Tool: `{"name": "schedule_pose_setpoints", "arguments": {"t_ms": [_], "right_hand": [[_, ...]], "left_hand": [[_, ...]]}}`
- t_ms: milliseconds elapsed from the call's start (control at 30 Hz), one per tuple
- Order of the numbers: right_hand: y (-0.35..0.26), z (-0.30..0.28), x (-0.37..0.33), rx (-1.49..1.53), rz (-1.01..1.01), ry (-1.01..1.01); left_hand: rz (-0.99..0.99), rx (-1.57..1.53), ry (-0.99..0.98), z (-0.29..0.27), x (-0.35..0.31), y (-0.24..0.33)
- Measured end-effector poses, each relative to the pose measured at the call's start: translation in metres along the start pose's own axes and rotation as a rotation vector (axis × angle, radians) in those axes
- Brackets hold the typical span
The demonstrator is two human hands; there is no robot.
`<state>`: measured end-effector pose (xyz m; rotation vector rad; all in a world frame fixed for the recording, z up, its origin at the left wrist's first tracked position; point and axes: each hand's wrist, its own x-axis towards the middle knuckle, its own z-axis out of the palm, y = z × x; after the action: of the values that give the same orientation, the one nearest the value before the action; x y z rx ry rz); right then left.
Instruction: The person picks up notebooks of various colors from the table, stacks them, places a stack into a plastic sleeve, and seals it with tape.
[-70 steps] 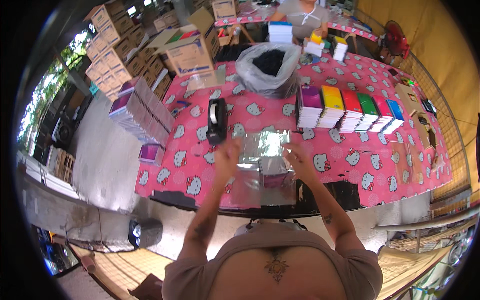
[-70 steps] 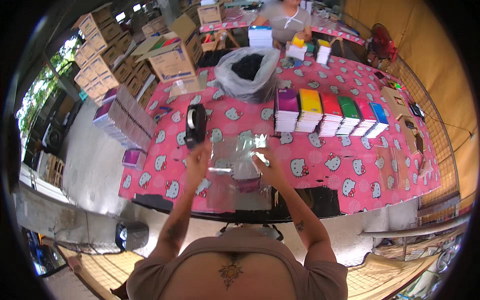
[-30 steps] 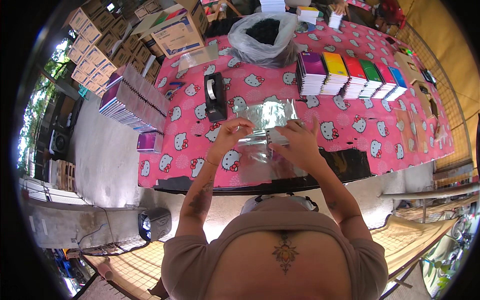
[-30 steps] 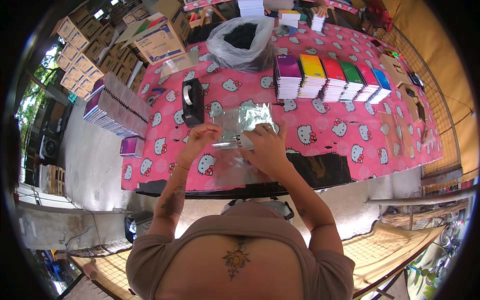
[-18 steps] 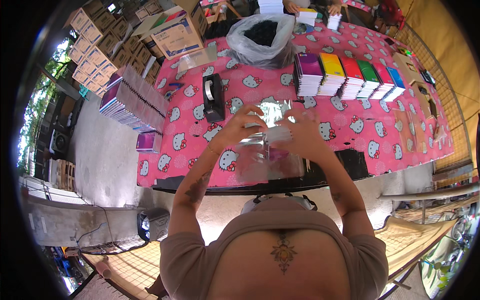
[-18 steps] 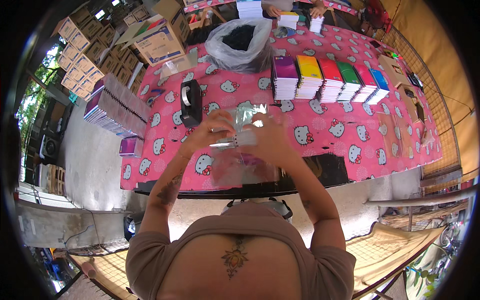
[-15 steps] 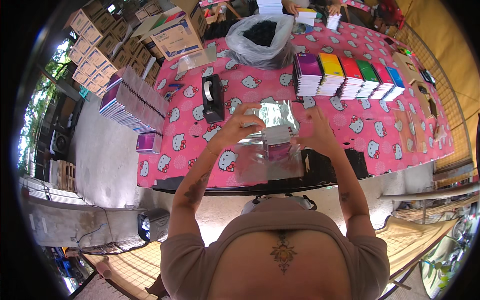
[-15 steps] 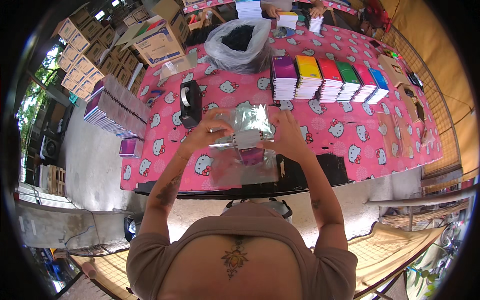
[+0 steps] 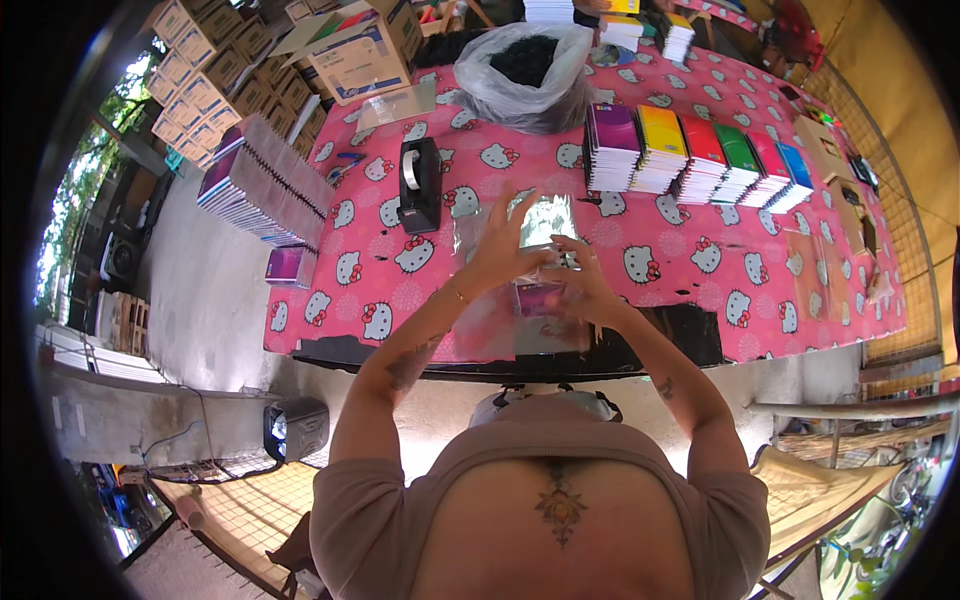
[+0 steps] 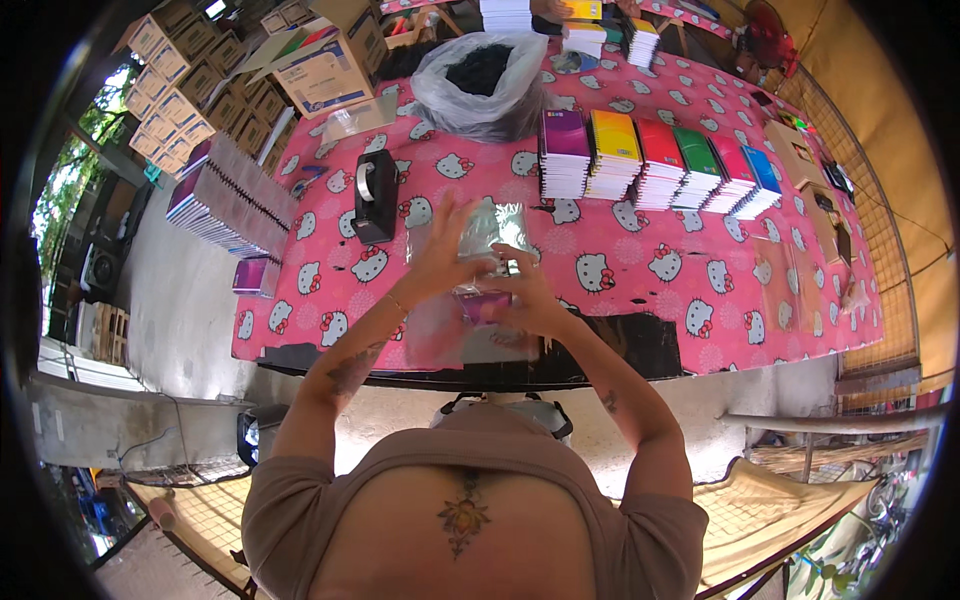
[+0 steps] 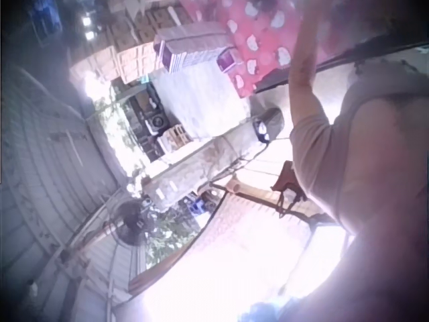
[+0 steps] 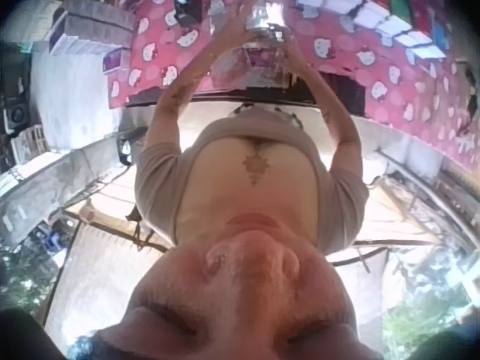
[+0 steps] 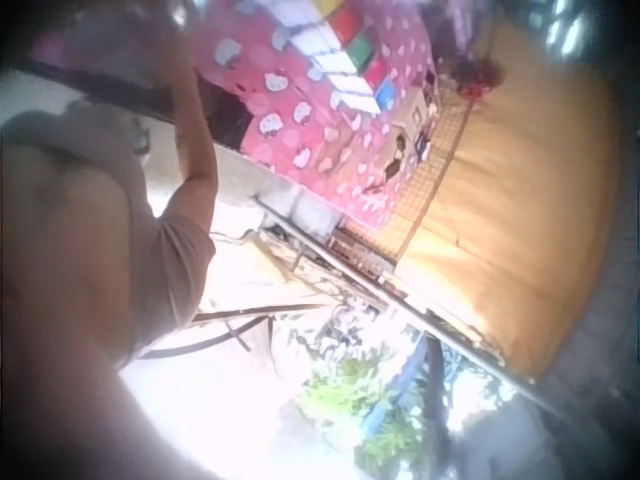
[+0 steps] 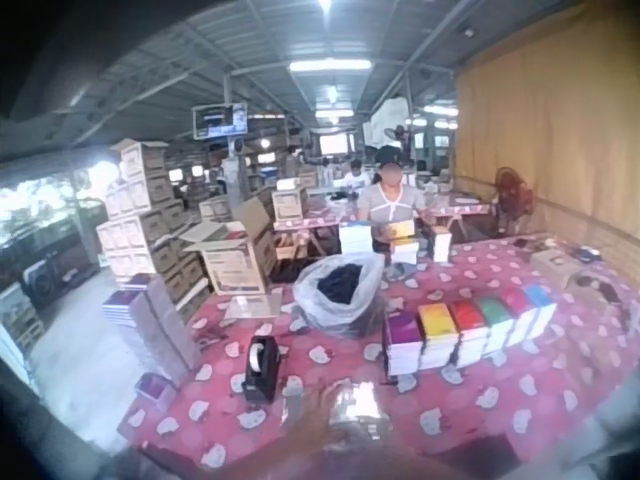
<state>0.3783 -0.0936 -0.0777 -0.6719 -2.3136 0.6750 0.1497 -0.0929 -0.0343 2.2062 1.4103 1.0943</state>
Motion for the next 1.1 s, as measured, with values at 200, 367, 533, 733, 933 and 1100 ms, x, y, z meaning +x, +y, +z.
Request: {"name": "schedule_pose_setpoints", "arguments": {"t_ms": [200,367,533,733,933,1100], "right_hand": [[0.022,0.003,0.050,0.852,0.575,-0.027],[0.024,-0.001,0.061,0.532,0.165,-0.047],[-0.017,-0.037,0.036,0.256,0.082,-0.235],[-0.006,-0.013,0.027,0.007,-0.141,0.001],[-0.021,-0.005,0.029,0.109,0.152,0.053],[-0.024,-0.010,0.044,-0.232,0.014,0.280]], "left_hand": [[-0.516,-0.716,-0.267,-0.009,-0.024,-0.026],[-0.376,-0.623,-0.302,-0.009,-0.035,-0.030],[0.102,0.174,-0.174,-0.031,-0.045,0.019],[0.119,0.235,-0.090,-0.025,-0.052,0.033],[-0.202,0.058,-0.232,-0.025,-0.022,0.028],[0.003,0.527,-0.079,-0.009,-0.011,0.031]]}}
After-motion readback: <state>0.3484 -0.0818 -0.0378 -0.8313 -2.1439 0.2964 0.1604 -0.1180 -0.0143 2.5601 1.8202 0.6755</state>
